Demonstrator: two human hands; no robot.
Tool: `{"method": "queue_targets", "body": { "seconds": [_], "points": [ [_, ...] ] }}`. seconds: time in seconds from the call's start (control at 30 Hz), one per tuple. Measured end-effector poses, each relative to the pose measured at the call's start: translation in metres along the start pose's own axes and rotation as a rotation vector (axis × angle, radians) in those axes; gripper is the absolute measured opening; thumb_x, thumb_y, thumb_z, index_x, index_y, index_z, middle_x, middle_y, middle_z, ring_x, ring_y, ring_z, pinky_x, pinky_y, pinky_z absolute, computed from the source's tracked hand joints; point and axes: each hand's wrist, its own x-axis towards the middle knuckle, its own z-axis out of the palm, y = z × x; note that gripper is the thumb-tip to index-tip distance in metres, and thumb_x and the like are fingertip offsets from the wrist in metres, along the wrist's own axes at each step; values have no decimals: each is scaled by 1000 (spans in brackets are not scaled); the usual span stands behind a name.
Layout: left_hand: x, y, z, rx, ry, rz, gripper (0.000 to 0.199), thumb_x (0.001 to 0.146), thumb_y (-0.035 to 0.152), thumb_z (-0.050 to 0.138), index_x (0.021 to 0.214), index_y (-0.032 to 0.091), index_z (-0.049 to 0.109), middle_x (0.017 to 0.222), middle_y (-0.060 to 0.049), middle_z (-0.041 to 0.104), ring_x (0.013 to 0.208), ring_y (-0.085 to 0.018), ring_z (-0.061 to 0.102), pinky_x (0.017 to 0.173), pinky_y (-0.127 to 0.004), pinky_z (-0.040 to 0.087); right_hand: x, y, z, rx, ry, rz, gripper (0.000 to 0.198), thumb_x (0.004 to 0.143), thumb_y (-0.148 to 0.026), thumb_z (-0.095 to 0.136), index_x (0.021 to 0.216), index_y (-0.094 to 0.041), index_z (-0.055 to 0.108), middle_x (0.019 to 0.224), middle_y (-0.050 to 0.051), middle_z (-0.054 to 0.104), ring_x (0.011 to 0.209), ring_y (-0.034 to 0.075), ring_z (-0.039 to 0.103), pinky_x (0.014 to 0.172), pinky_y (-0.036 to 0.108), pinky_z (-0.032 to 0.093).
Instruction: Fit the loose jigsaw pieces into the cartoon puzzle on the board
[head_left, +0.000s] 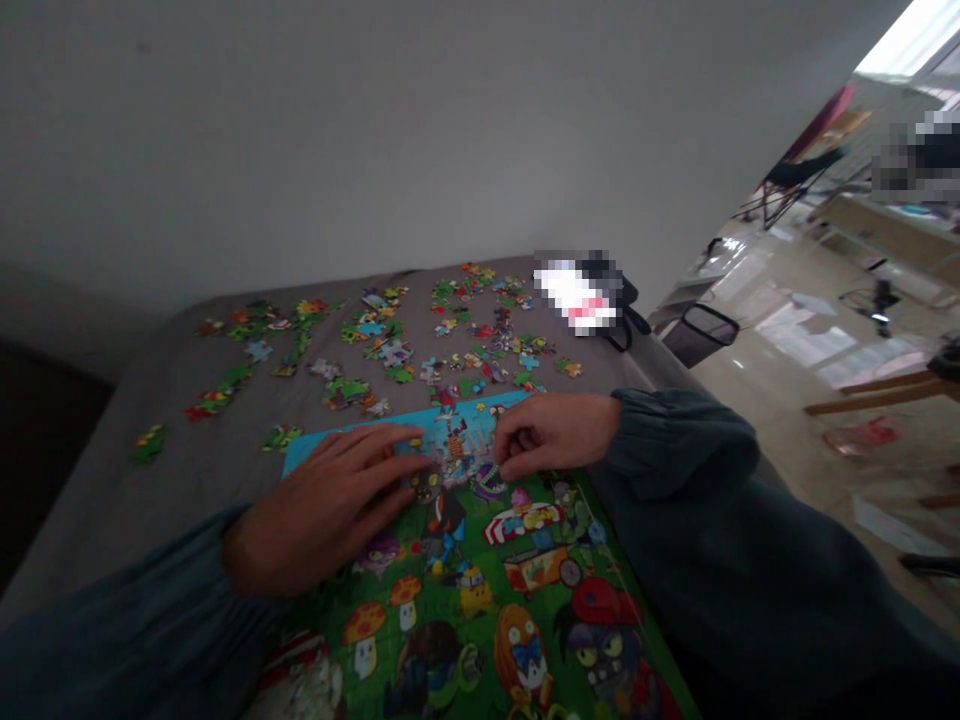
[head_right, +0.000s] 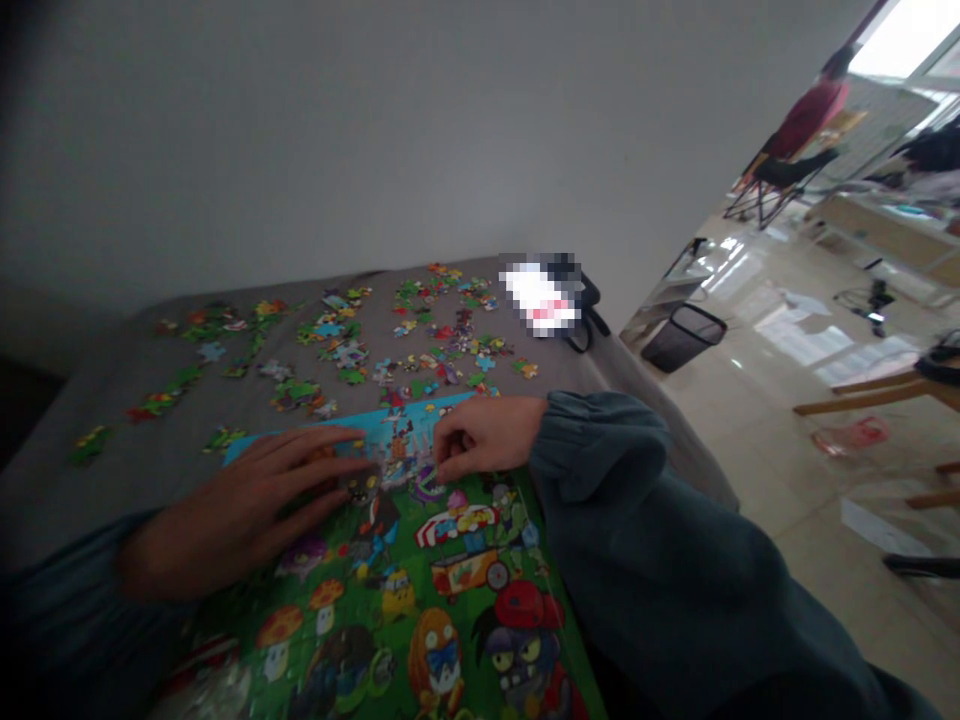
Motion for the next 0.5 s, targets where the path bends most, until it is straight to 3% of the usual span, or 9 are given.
{"method": "queue_targets", "body": {
  "seconds": [0.1, 0.23, 0.3, 0.37, 0.5],
  "points": [
    [-2, -9, -9, 6, 77, -29, 38, 104, 50, 42, 128, 33, 65, 144, -5, 59, 131, -29, 55, 107, -49, 47, -2, 8, -9, -26, 197, -35, 21, 94, -32, 64, 95, -13, 71, 74, 1, 65, 64, 10, 56, 62, 24, 44],
    [-6, -31, -23, 39, 80, -82, 44, 104, 55, 38, 130, 31, 64, 143, -5, 59, 129, -28, 55, 109, -49, 45, 1, 33, -26, -190, 731, 6, 17, 94, -22, 55, 99, -14, 70, 86, 6, 69, 73, 15, 59, 71, 30, 48],
    [-10, -47, -26, 72, 72, -142, 48, 102, 60, 36, 130, 33, 64, 141, -4, 60, 129, -29, 54, 110, -51, 43, 6, 48, -29, -313, 909, 14, 20, 90, -15, 54, 103, -15, 70, 97, 9, 71, 87, 19, 63, 83, 36, 50],
    [-15, -65, -27, 105, 69, -219, 53, 100, 64, 34, 129, 32, 65, 141, -5, 60, 132, -30, 52, 113, -53, 39, 13, 59, -27, -414, 959, -4, 25, 89, -15, 56, 109, -15, 71, 105, 11, 72, 102, 24, 63, 94, 43, 49],
    [-28, -101, -24, 185, 35, -427, 57, 96, 62, 33, 124, 26, 67, 143, -7, 58, 134, -32, 51, 115, -53, 36, 27, 68, -11, -494, 881, -21, 37, 94, -25, 56, 129, -18, 66, 130, 14, 67, 125, 29, 57, 107, 52, 44]
  ]
}}
